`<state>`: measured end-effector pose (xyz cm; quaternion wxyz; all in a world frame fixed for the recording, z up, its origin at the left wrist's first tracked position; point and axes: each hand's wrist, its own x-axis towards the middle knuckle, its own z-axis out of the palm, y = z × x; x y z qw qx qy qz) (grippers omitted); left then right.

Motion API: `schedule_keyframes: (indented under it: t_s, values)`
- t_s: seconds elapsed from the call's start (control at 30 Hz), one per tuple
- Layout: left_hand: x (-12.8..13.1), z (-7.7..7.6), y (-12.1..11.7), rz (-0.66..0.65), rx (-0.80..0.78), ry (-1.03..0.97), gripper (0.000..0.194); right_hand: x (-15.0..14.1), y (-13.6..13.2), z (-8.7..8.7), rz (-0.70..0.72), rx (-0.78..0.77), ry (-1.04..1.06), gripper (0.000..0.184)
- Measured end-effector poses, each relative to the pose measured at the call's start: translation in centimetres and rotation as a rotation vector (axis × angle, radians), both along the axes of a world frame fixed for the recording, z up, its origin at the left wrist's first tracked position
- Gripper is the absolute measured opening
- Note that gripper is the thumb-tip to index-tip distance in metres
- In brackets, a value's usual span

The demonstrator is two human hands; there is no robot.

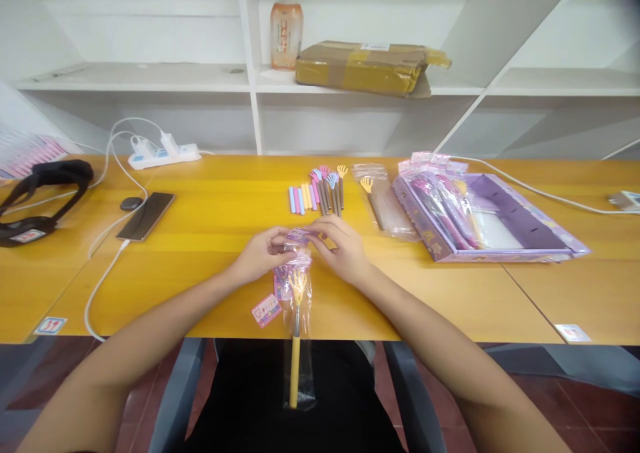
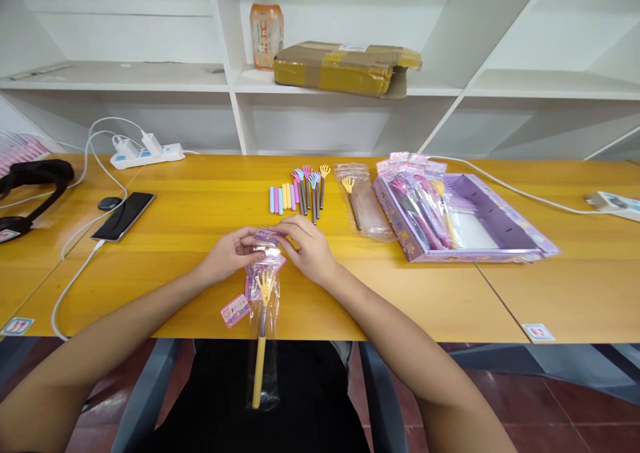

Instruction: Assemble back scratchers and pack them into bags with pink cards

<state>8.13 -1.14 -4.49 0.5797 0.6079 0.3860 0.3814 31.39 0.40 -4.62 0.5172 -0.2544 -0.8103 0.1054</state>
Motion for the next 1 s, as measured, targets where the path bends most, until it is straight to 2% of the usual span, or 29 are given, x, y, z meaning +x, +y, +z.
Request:
schedule_keyframes:
  t_s: [0.17, 0.43, 0.6, 0.77, 0.9, 1.0]
  values:
    - [0.2, 0.3, -0.2, -0.02, -0.01, -0.002, 0.05, 0.2, 0.0, 0.6, 0.034, 0.022, -0.028, 0.023]
    - [0.0, 0.4, -0.4, -0.034, 0.045, 0.043, 0.047, 0.8, 0.2, 1.2, 0.103, -0.094, -0.063, 0.022]
    - [-0.1, -0.2, -0.2, -0.045, 0.063, 0.014, 0.046, 0.5, 0.3, 1.1, 0.12, -0.041, -0.067, 0.023]
    - [-0.1, -0.1, 0.0, 0.012, 0.094, -0.033, 0.04, 0.3, -0.1, 1.0, 0.158, -0.033, -0.087, 0.021]
    - [-0.2, 0.3, 0.0, 0.02, 0.107, -0.045, 0.042, 0.1, -0.3, 0.8, 0.155, -0.113, -0.059, 0.02]
    - [-0.3, 0.5, 0.0, 0.015, 0.09, -0.032, 0.042, -0.1, -0.1, 0.4, 0.134, -0.267, 0.028, 0.025]
